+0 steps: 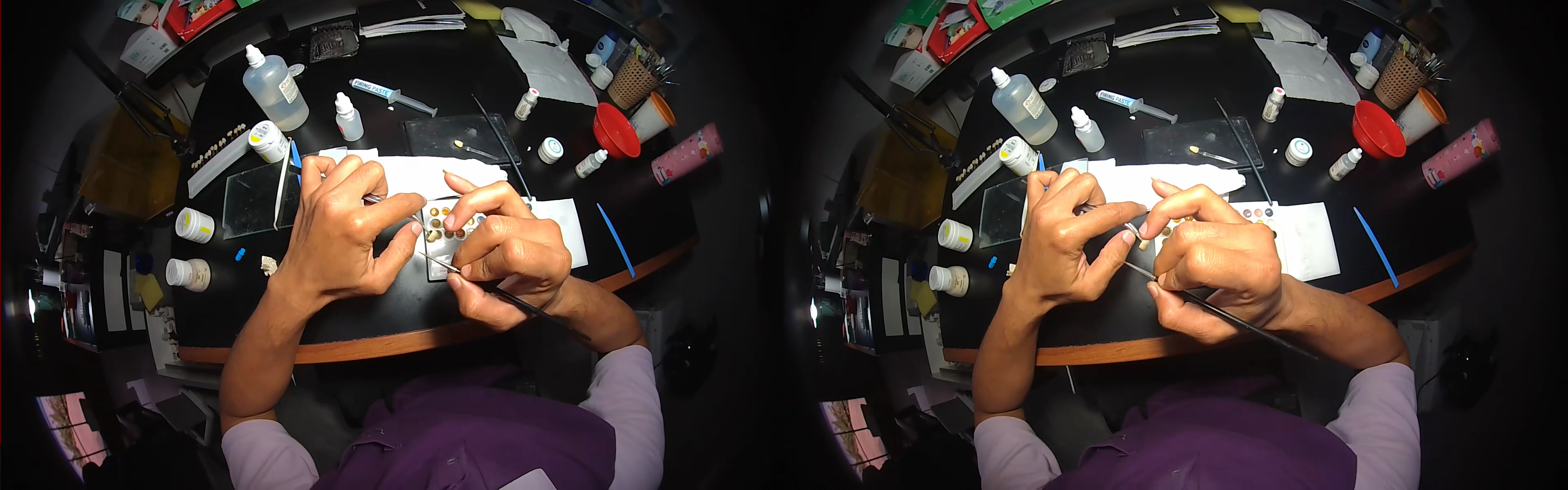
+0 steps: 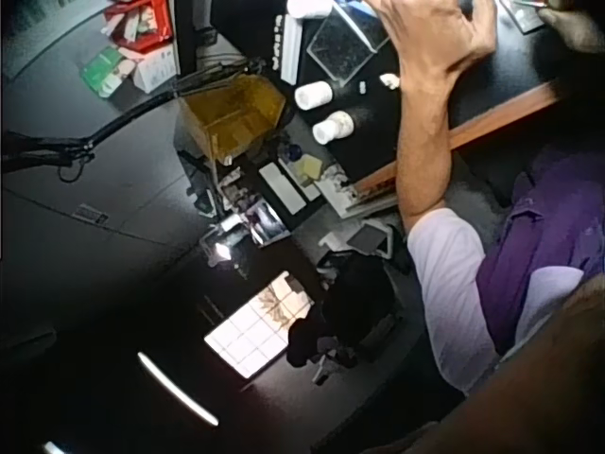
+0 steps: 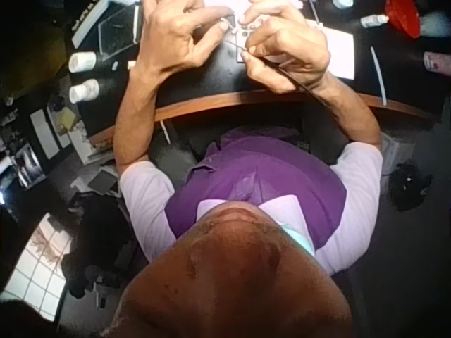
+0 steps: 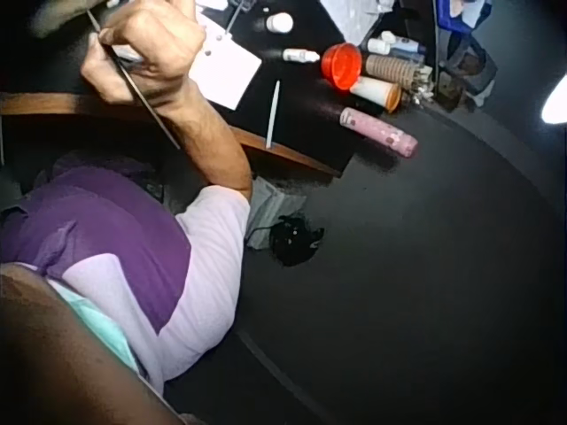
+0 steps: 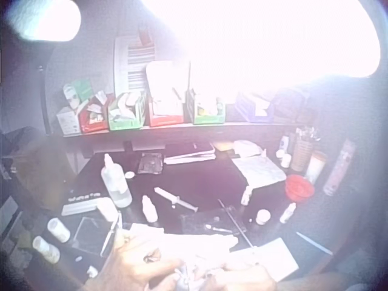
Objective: The person selects a bottle from a drawer, applies liquid from the bottle to a ceramic palette with a tool, and then uses a fine brush to apply the stain from the palette onto a dental prosthesis held with tweezers.
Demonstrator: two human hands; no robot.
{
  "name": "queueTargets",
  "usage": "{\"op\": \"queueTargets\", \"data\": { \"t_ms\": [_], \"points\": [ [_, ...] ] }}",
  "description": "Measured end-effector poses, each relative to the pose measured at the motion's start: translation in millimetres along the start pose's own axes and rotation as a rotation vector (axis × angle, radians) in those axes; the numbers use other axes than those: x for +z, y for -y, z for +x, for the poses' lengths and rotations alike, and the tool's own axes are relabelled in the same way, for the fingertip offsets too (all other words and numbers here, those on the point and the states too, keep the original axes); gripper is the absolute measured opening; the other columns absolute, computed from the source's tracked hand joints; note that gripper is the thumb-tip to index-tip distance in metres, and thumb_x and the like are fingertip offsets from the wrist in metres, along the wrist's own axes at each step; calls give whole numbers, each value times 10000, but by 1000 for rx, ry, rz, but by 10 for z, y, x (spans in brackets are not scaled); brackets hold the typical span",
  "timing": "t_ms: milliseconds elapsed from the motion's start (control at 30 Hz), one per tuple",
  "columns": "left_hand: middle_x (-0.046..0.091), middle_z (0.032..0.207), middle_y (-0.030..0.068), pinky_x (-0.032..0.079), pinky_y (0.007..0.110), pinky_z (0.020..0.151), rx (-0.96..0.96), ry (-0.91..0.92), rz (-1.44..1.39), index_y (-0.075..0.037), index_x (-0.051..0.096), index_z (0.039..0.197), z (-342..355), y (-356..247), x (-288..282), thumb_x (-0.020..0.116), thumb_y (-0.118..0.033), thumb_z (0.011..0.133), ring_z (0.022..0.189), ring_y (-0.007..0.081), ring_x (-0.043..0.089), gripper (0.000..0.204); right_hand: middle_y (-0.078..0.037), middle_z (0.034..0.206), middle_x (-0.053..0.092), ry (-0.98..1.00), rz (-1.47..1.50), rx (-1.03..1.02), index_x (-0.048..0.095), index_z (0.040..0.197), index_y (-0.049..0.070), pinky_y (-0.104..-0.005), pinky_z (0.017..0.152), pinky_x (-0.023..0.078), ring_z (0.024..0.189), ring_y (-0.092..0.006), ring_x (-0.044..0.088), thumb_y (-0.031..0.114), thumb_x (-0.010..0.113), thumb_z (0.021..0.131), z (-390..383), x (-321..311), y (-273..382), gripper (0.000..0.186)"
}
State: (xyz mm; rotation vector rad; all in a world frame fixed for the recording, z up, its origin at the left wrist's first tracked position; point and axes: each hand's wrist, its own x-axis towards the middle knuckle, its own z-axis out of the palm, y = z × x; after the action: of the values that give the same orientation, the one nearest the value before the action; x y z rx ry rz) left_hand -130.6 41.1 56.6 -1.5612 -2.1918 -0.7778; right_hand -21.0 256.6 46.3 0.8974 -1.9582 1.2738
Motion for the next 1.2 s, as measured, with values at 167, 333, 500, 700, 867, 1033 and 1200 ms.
{"op": "queueTargets", "data": {
  "t_ms": [167, 333, 500, 700, 867, 1033, 1200],
  "points": [
    [523, 814, 24, 346, 438, 882, -36, 14, -7, -163, 833, 976, -1, -16, -7, 808, -252, 805, 832, 211, 553, 194, -40, 773, 711, 49, -39, -17, 670, 760, 81, -640, 1159, 479, 1043, -311, 726, -37, 825, 727, 2, 37, -6, 199],
    [533, 803, 25, 345, 437, 882, -45, 2, -40, -151, 837, 973, -5, -28, -13, 807, -253, 808, 825, 211, 554, 197, -41, 765, 701, 52, -20, -1, 648, 754, 82, -621, 1145, 497, 1040, -315, 723, -47, 806, 714, -2, 8, 1, 208],
    [500, 758, 6, 306, 388, 843, -1, -55, -114, -126, 851, 1029, -5, 0, 5, 795, -233, 775, 763, 189, 498, 282, -74, 732, 664, -114, 207, 98, 591, 752, 51, -555, 1069, 576, 1023, -334, 715, -79, 690, 678, -28, 13, -53, 179],
    [500, 752, 8, 321, 383, 848, 6, -59, -187, -123, 862, 1060, -6, 17, 15, 791, -248, 779, 766, 192, 506, 315, -85, 721, 636, -156, 276, 87, 548, 728, 42, -568, 1030, 612, 1011, -351, 722, -80, 663, 663, -43, 7, -41, 180],
    [501, 744, 4, 325, 377, 841, 8, -51, -203, -132, 868, 1083, -1, 14, 3, 788, -253, 789, 754, 187, 507, 328, -86, 713, 613, -95, 200, 45, 523, 718, 40, -576, 1010, 628, 991, -351, 727, -88, 659, 654, -22, -17, -24, 198],
    [487, 734, 0, 322, 372, 837, 13, -52, -221, -139, 871, 1092, -8, 21, 22, 789, -260, 793, 746, 183, 501, 333, -82, 713, 613, -101, 179, 25, 513, 710, 43, -564, 982, 641, 983, -344, 726, -86, 671, 659, -38, 6, -38, 210],
    [488, 732, 3, 322, 374, 825, 8, -43, -213, -134, 870, 1084, -7, 1, 4, 788, -257, 790, 735, 184, 495, 329, -77, 709, 613, -108, 160, 28, 511, 705, 45, -547, 956, 652, 970, -335, 728, -87, 680, 663, -30, 5, -34, 219]
  ]
}}
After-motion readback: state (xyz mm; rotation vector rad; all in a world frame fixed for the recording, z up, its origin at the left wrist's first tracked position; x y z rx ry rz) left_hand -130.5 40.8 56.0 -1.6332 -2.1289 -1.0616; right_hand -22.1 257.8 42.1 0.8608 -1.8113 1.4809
